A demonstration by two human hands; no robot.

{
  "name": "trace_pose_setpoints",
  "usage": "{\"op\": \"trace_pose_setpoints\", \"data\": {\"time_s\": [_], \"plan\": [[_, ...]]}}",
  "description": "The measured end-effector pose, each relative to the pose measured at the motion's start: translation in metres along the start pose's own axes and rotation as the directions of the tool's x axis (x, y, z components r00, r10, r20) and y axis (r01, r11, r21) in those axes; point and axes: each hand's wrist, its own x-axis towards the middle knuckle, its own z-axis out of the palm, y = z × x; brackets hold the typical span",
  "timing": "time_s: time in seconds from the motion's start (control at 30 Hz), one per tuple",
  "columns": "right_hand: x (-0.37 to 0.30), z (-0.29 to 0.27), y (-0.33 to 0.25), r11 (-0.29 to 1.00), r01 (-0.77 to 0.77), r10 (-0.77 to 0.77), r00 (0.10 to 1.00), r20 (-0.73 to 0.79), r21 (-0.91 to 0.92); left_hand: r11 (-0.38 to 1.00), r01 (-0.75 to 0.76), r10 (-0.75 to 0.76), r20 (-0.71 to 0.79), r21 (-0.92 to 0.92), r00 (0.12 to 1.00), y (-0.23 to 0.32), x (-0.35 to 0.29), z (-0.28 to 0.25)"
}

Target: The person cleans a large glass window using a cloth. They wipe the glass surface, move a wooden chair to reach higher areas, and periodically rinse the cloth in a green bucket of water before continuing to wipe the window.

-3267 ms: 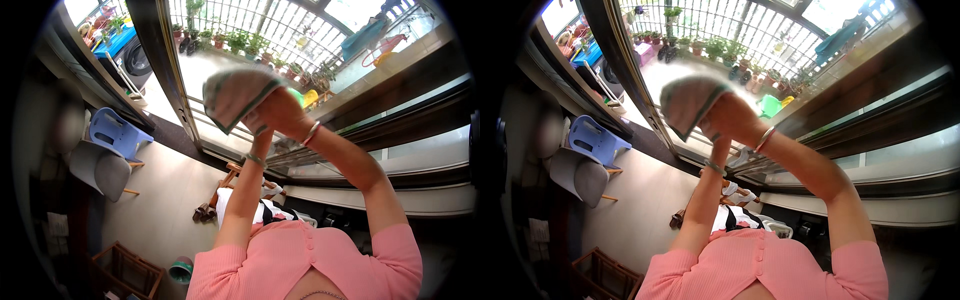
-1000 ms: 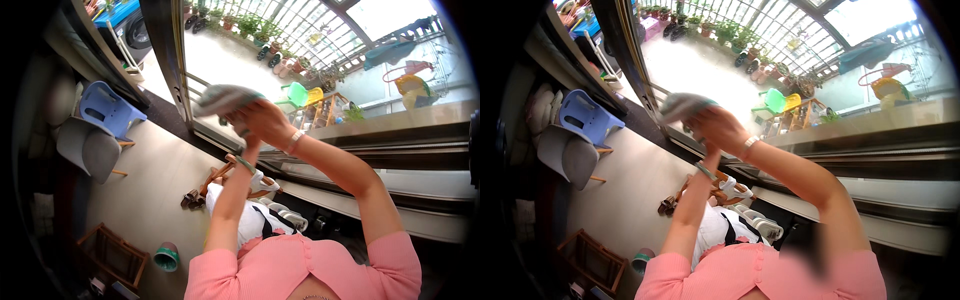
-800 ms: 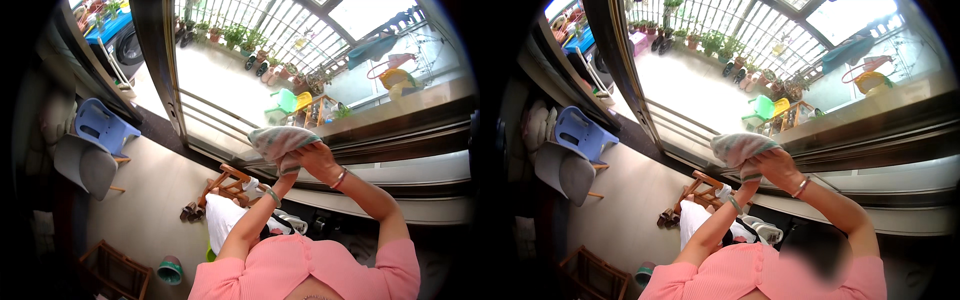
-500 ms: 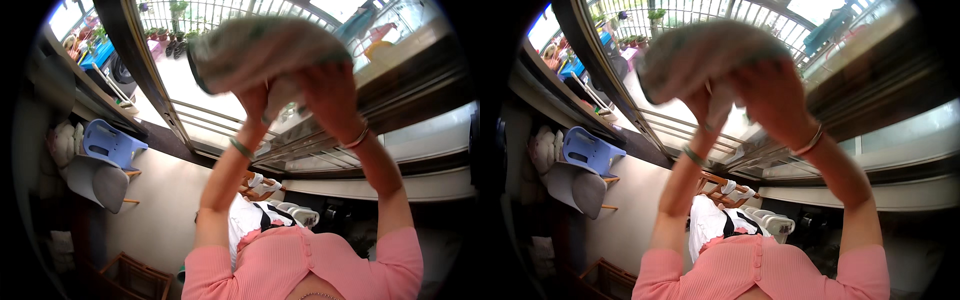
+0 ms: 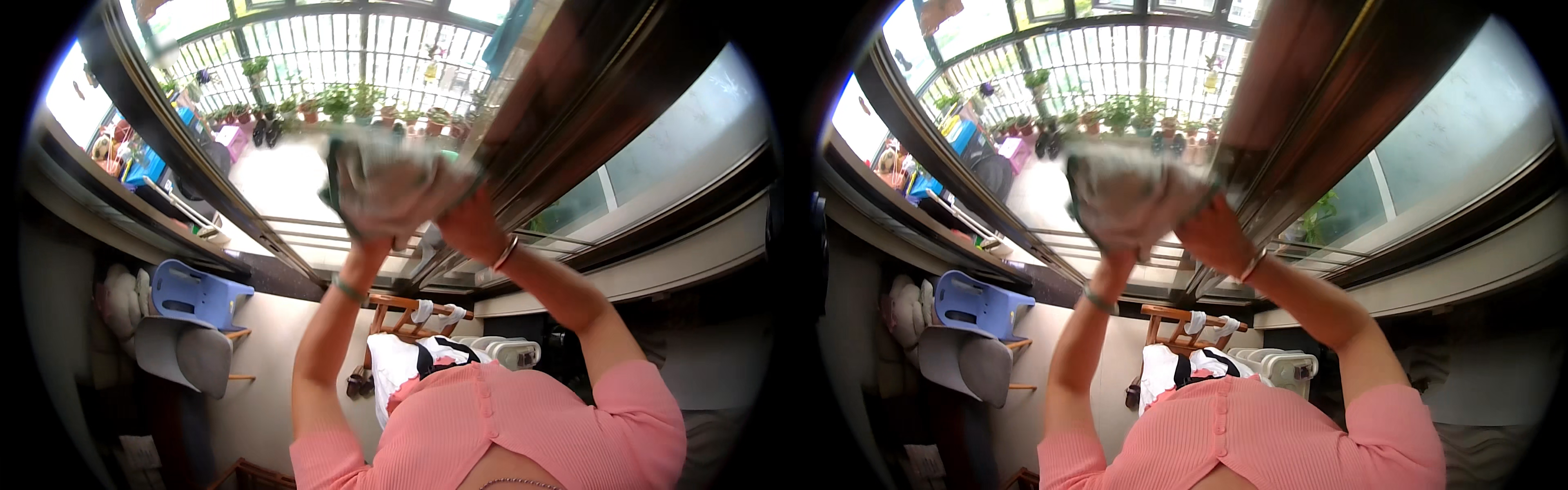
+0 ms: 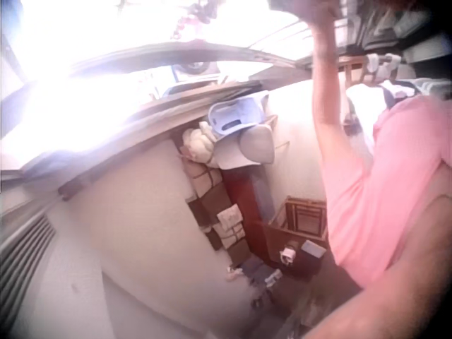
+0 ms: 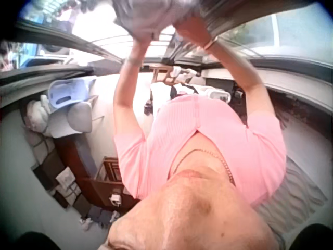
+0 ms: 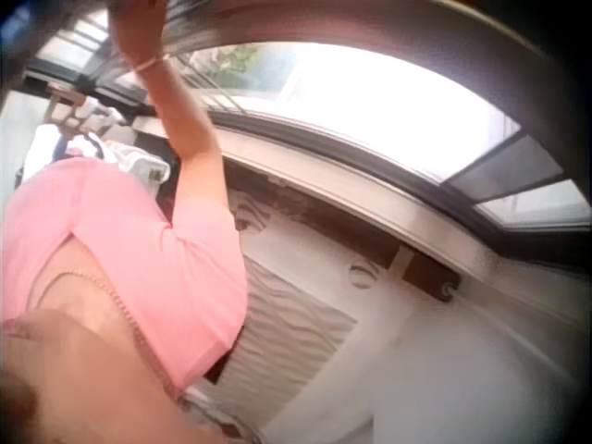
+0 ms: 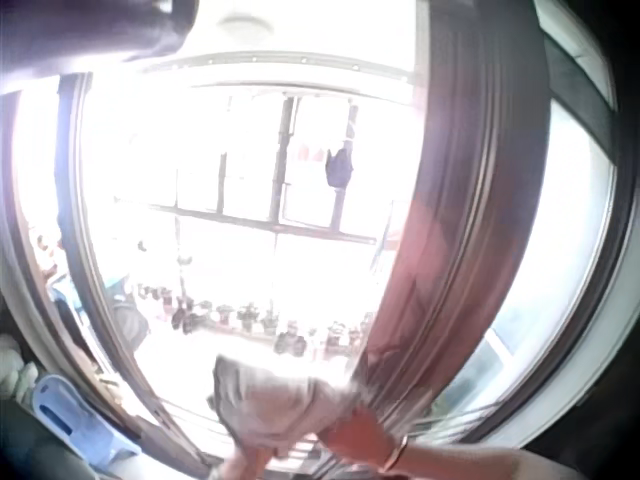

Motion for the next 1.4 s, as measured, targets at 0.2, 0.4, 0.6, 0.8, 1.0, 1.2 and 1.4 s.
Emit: {"op": "trace_pose_setpoints", "data": {"time_s": [0.2,0.4,0.6,0.8,1.0,1.2,1.4], "plan": [[-0.046,-0.014,-0.019,0.919,-0.059,0.032,0.997,0.077,0.389,0.660,-0.025,-0.291,0.287,0.751,0.913,0.031,-0.090,-0.030],[0.046,-0.129,0.056,0.993,-0.112,0.086,0.901,-0.425,-0.037,0.504,-0.552,0.223,0.517,0.664,0.826,0.142,0.043,0.062],[0.091,-0.161,0.085,0.976,-0.188,0.107,0.851,-0.515,-0.108,0.211,-0.715,0.509,0.549,0.667,0.663,0.127,0.094,0.110],[0.001,-0.071,0.026,0.965,-0.261,0.262,0.925,-0.274,0.040,0.084,-0.689,0.217,0.662,0.720,0.718,0.059,0.030,0.062],[-0.058,-0.025,-0.002,0.976,-0.115,0.134,0.987,-0.092,0.186,0.190,-0.678,-0.027,0.695,0.710,0.719,0.028,-0.045,0.010],[-0.007,-0.085,0.048,0.995,0.003,0.017,0.980,-0.199,0.100,-0.029,-0.777,0.235,0.760,0.629,0.606,0.064,0.026,0.053],[0.102,-0.198,0.131,0.978,-0.104,-0.045,0.746,-0.665,-0.183,-0.173,-0.741,0.575,0.677,0.649,0.458,0.174,0.160,0.157]]}}
